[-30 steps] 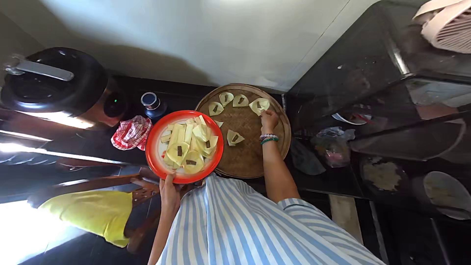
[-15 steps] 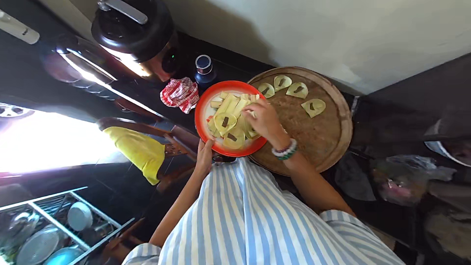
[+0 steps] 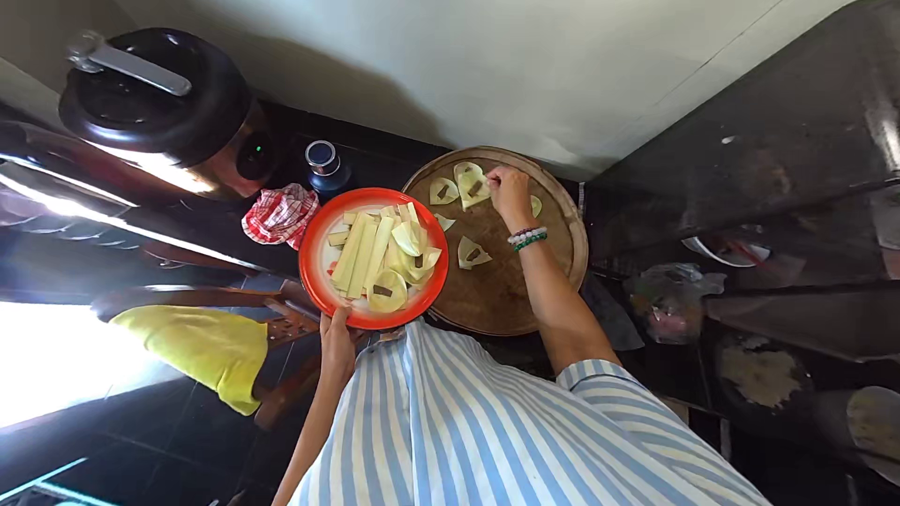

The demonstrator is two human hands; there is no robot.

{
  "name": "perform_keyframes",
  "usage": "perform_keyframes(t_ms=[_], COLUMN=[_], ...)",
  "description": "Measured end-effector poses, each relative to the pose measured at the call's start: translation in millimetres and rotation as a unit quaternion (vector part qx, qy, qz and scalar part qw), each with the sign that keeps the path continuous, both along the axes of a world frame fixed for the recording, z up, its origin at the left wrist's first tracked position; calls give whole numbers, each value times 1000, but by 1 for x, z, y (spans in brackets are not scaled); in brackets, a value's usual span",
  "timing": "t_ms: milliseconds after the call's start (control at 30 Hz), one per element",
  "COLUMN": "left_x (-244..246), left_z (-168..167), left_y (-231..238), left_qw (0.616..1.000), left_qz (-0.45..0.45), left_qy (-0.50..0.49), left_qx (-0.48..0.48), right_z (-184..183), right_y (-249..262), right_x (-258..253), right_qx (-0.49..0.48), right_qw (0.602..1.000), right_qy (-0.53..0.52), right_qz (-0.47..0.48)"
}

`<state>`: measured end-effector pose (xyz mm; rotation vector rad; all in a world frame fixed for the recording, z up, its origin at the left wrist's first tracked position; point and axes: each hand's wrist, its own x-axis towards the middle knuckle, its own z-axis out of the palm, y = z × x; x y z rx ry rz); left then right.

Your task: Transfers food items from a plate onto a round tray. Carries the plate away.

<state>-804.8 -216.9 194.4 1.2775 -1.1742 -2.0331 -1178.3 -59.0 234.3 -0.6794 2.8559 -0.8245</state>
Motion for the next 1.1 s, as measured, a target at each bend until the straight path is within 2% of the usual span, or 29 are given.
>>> perform_keyframes(t_ms=[167,233,300,367,467,533,633,733,867,967,1100], left_x=[1,3,4,4,0,-3,-9,-16,-20,-20,-16], left_z=[2,2,-1,-5,-7,-6,-6,-7,0,0,0], left_y=[3,4,4,4,4,3,2,2,1,-1,-8], left_qw=[1000,1000,1000,1000,1000,1000,999,999,1000,1000,1000], left_qz=[0,-4,-10,-18,-23,-26,-27,-31,-19,-7,26], left_qy=[6,7,8,10,11,12,19,18,8,8,13], left_qx=[4,6,9,8,3,4,-4,-15,5,2,-6], right_z=[-63,-64,-42,-12,17,18,-2,-9,33,36,-12], right_y=[14,12,7,-3,-24,-34,-51,-55,-15,28,78], right_x=[-17,-12,2,31,98,142,177,177,155,98,39], right_qx=[68,63,28,-36,-86,-65,-24,-65,-165,-125,-44], right_qw=[997,997,998,997,966,934,921,929,951,986,990], right_qy=[-37,-40,-50,-52,-61,-32,32,27,12,49,-19], right_qz=[-30,-35,-23,36,237,349,387,363,262,95,-131])
